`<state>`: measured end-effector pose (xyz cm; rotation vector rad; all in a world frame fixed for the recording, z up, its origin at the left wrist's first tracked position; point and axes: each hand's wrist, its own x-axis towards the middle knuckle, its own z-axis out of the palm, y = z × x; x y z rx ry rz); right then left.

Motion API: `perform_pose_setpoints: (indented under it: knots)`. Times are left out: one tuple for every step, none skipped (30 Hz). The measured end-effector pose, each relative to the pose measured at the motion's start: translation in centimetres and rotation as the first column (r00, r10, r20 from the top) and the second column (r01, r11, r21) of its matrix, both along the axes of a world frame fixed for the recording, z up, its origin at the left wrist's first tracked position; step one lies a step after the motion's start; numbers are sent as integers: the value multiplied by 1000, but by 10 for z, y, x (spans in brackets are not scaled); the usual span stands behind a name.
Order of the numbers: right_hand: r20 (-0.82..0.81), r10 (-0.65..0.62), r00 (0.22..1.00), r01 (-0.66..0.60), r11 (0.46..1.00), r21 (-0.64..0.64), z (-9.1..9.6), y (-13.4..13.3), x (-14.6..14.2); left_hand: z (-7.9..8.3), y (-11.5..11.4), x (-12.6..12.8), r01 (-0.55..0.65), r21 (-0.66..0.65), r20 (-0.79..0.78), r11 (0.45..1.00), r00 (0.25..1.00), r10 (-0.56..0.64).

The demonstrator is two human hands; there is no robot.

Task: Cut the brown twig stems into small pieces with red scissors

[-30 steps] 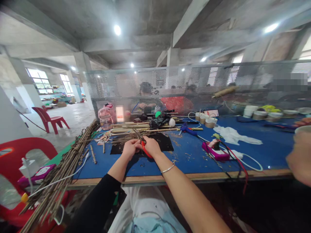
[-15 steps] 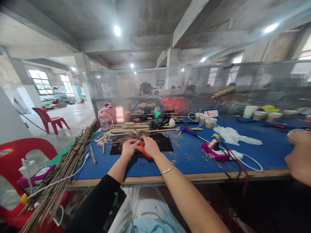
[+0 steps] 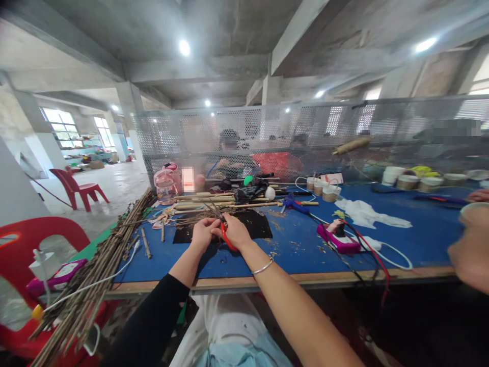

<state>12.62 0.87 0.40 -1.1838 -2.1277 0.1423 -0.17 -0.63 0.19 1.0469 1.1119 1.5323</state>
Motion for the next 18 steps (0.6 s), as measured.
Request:
perform_pose_setpoints:
  knots:
    - [11,-14,1000,14,1000,5,0,0,0,-1,1,-1,-16,9,-10,1000,1000,16]
    - [24,-29,999,29,1000,11,-1,1,-1,-3,3,-1,-37,20,-27,999,999,38]
    - [36,-41,999,40,999,17,-1,1,-1,-5,4,-2,-61,33,-48,998,997,63]
    - [45,-49,998,48,999,23,-2,1,-1,-7,6,-3,-84,46,-71,995,994,87]
    - [51,-54,997,53,998,27,-2,1,-1,-9,7,-4,-103,58,-92,993,990,108]
    - [54,-57,997,55,998,29,-2,1,0,-10,9,-5,-118,68,-112,991,986,125]
    - [56,-58,997,57,998,28,-2,1,0,-11,10,-6,-126,75,-129,989,982,135]
    - [58,-59,997,58,998,23,-1,1,0,-12,10,-6,-129,80,-143,988,980,139]
    - [59,-61,996,61,998,16,-1,1,0,-13,11,-6,-124,82,-154,989,979,136]
    - [60,-64,996,64,998,7,-1,0,0,-13,11,-6,-116,84,-159,990,979,128]
    - [57,-67,996,67,998,-1,-1,0,0,-13,10,-6,-103,83,-158,991,981,115]
    - [54,-68,996,68,998,-7,-1,0,0,-12,9,-5,-88,78,-152,993,984,99]
    - [50,-67,996,68,998,-10,-1,0,0,-11,8,-4,-70,72,-139,995,987,80]
    - [46,-64,997,65,998,-11,-2,1,0,-10,7,-3,-52,65,-123,997,991,60]
    - [43,-59,997,59,998,-11,-2,1,0,-9,6,-2,-34,55,-106,998,994,40]
    - [39,-52,998,52,999,-11,-2,2,0,-8,5,-1,-17,43,-89,999,996,21]
    - [34,-44,998,44,999,-10,-3,2,1,-7,4,-1,1,30,-75,1000,997,1]
    - [27,-34,999,35,999,-9,-3,3,1,-6,3,0,19,18,-62,1000,998,-18]
